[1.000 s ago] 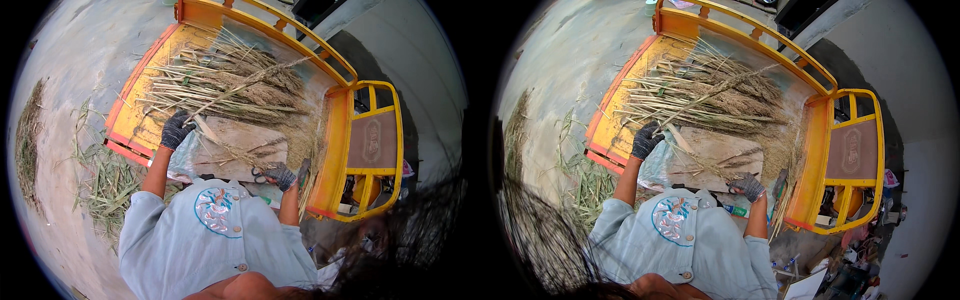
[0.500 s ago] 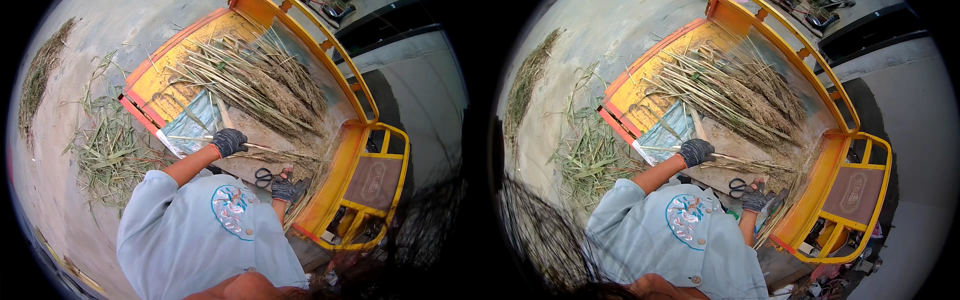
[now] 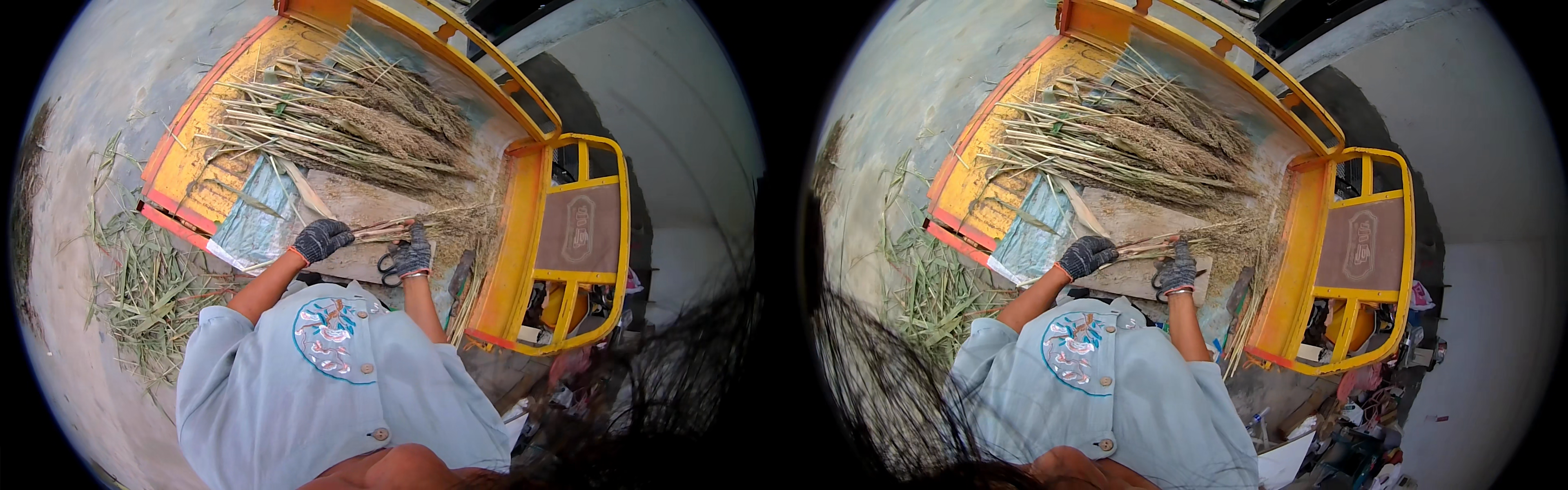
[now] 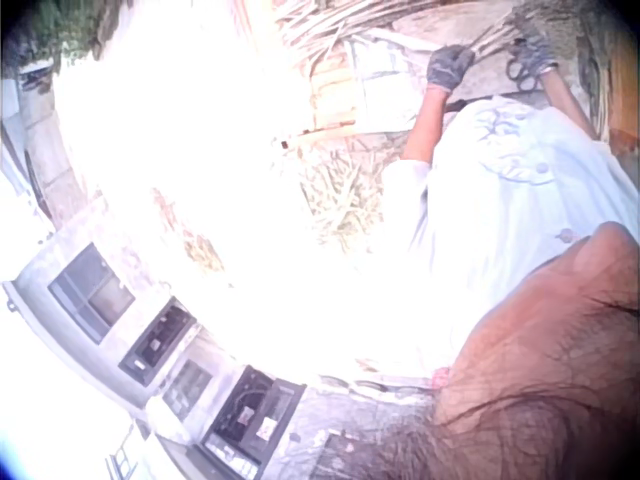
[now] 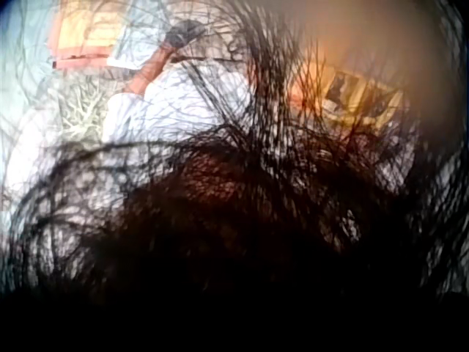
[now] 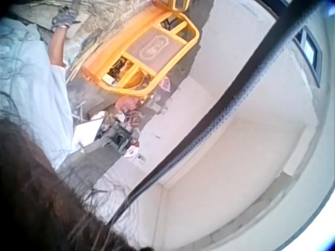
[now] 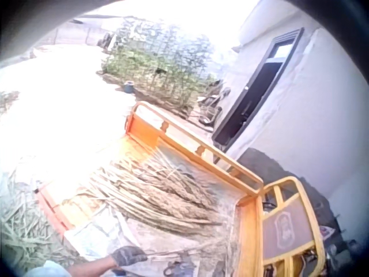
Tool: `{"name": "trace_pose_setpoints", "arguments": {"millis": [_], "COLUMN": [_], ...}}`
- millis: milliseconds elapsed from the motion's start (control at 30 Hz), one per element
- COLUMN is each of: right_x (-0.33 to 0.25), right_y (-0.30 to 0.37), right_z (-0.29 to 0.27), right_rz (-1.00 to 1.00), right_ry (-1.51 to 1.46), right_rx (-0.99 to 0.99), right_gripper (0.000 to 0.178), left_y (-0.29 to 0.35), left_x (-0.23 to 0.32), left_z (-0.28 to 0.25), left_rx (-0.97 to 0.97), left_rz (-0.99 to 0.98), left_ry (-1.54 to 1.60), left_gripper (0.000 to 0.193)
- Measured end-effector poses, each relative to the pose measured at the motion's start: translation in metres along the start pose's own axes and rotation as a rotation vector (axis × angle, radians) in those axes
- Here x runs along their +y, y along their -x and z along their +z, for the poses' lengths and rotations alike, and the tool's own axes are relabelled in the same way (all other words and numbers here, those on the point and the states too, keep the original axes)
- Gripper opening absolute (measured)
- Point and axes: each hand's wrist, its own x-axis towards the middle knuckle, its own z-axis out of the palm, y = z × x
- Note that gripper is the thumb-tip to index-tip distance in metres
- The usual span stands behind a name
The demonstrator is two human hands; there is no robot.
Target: The person repeatedly strikes bundles of grain stalks against a wooden board placed on the bed of a yellow three-wheeled vehicle to separate the grain. The person gathers the stalks, lifts them, and slams them down on the board, then rearranges the bundles and continues the process.
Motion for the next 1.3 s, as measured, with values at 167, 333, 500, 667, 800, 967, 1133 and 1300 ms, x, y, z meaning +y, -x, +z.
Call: {"name": "trace_pose_setpoints", "arguments": {"millis": [167,333,500,667,800,967,1133,1300], "right_x": [-0.001,-0.010,-0.013,0.004,0.029,0.014,0.012,0.027], "right_y": [-0.018,-0.043,-0.041,-0.069,-0.078,-0.072,-0.096,-0.107], "right_z": [-0.022,-0.046,-0.037,-0.044,-0.038,-0.034,-0.047,-0.056], "right_rz": [-0.067,-0.074,-0.081,-0.111,-0.014,-0.075,-0.050,-0.025], "right_ry": [-0.053,-0.228,-0.191,0.292,0.057,0.415,0.291,0.191], "right_rx": [0.017,-0.002,0.098,0.161,0.014,-0.098,0.205,0.144], "right_gripper": [0.017,0.016,0.021,0.033,0.022,0.021,0.018,0.022], "left_y": [0.000,0.005,0.004,-0.006,-0.022,-0.032,-0.036,-0.037], "left_x": [-0.005,-0.012,-0.034,-0.014,-0.004,-0.009,-0.009,-0.008], "left_z": [-0.006,-0.025,-0.046,-0.042,-0.020,-0.007,-0.009,-0.003], "left_rx": [-0.091,-0.184,-0.303,-0.315,-0.385,-0.317,-0.075,-0.021], "left_rz": [-0.143,-0.267,-0.431,-0.474,-0.526,-0.505,-0.271,-0.086], "left_ry": [0.183,0.270,0.349,0.510,0.664,0.631,0.160,0.003], "left_gripper": [0.022,0.015,0.016,0.014,0.011,0.012,0.022,0.023]}}
